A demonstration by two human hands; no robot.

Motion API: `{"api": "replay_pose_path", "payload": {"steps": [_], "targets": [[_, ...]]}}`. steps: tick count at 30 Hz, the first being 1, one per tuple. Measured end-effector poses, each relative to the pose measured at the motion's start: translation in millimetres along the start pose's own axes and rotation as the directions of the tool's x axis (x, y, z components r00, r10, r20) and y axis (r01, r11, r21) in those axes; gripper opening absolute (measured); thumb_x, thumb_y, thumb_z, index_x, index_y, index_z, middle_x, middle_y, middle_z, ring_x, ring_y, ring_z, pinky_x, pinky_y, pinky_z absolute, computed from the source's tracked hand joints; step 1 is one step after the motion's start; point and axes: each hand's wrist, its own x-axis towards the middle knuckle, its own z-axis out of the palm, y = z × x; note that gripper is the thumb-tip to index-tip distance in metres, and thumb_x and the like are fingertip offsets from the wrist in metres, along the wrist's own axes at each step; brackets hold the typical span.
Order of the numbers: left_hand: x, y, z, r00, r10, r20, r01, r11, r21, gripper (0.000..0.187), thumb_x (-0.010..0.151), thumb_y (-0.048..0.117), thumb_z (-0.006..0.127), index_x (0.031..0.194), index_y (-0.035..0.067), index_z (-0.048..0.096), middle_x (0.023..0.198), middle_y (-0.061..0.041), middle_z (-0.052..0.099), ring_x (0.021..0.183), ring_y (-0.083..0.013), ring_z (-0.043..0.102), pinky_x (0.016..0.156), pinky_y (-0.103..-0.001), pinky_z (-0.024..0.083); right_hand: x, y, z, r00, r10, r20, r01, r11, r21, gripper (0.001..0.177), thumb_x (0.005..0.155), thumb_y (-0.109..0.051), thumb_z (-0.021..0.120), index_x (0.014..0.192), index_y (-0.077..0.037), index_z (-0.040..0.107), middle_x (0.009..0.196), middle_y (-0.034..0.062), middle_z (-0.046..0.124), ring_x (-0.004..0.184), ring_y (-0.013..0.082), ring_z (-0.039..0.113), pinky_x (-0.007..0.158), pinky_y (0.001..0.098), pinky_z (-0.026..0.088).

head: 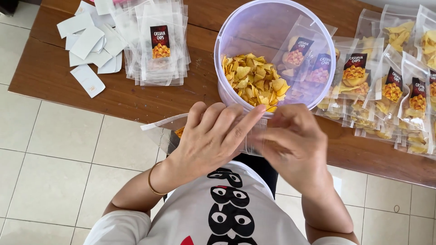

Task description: Packing cassava chips from a large bowl into small plastic bags for sale.

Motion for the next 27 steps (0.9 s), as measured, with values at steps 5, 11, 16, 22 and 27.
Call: {"api": "replay_pose_path", "payload": {"steps": [5,11,16,22,27], "targets": [[-0.2,-2.4,-3.2,0.985,0.155,-0.076,-0.154,0.988,0.021,0.042,0.112,0.029,0.057,0.151,0.024,0.042,0.123,0.002,0.058,0.103,-0.0175,0.059,0.090,-0.040,0.048,-1.3,-16.8,0.9,0.981,0.088,0.173,-0.098,0.994,0.051,0.010,0.091,-0.009,0.074,0.101,-0.006,0.074,0.123,0.0183,0.058,0.091,0.0247,0.063,0.075,0.0328,0.058],[-23.7,-17.8,16.2,0.933,0.264,-0.246,-0.275,0.961,-0.013,0.061,0.119,0.073,0.045,0.162,0.032,0.026,0.152,-0.001,0.050,0.128,-0.0200,0.057,0.118,-0.053,0.021,-6.9,-38.4,-10.9,0.991,0.039,0.130,-0.011,0.977,-0.211,0.029,0.099,-0.031,0.072,0.124,-0.017,0.064,0.131,0.0049,0.061,0.092,0.0228,0.070,0.072,0.0382,0.053],[-18.1,-30.3,13.8,0.987,0.100,-0.123,-0.113,0.989,-0.100,0.054,0.117,0.025,0.068,0.155,0.027,0.030,0.143,-0.008,0.067,0.134,-0.0330,0.063,0.119,-0.060,0.024,-1.8,-36.1,-14.6,0.990,-0.009,0.144,0.038,0.979,-0.202,0.048,0.100,-0.030,0.080,0.141,-0.017,0.061,0.159,0.0236,0.039,0.077,0.0056,0.066,0.095,0.0356,0.060],[-7.4,-4.4,8.4,0.981,0.118,-0.152,-0.138,0.982,-0.129,0.049,0.112,0.015,0.058,0.153,0.019,0.034,0.118,-0.006,0.064,0.108,-0.0254,0.065,0.102,-0.052,0.053,11.8,-37.1,1.2,0.978,-0.064,0.201,0.111,0.965,-0.236,0.016,0.107,-0.023,0.065,0.109,-0.008,0.061,0.157,0.0248,0.040,0.122,0.0336,0.071,0.080,0.0432,0.060],[1.6,-16.1,5.2,0.994,-0.019,-0.107,-0.015,0.951,-0.309,0.031,0.106,0.042,0.057,0.125,0.017,0.054,0.107,-0.003,0.070,0.089,-0.0208,0.066,0.081,-0.040,0.048,38.3,-38.2,-37.2,0.946,-0.198,0.257,0.242,0.958,-0.153,0.022,0.086,-0.012,0.092,0.102,-0.009,0.078,0.143,0.0295,0.054,0.102,0.0299,0.072,0.081,0.0428,0.061]]}}
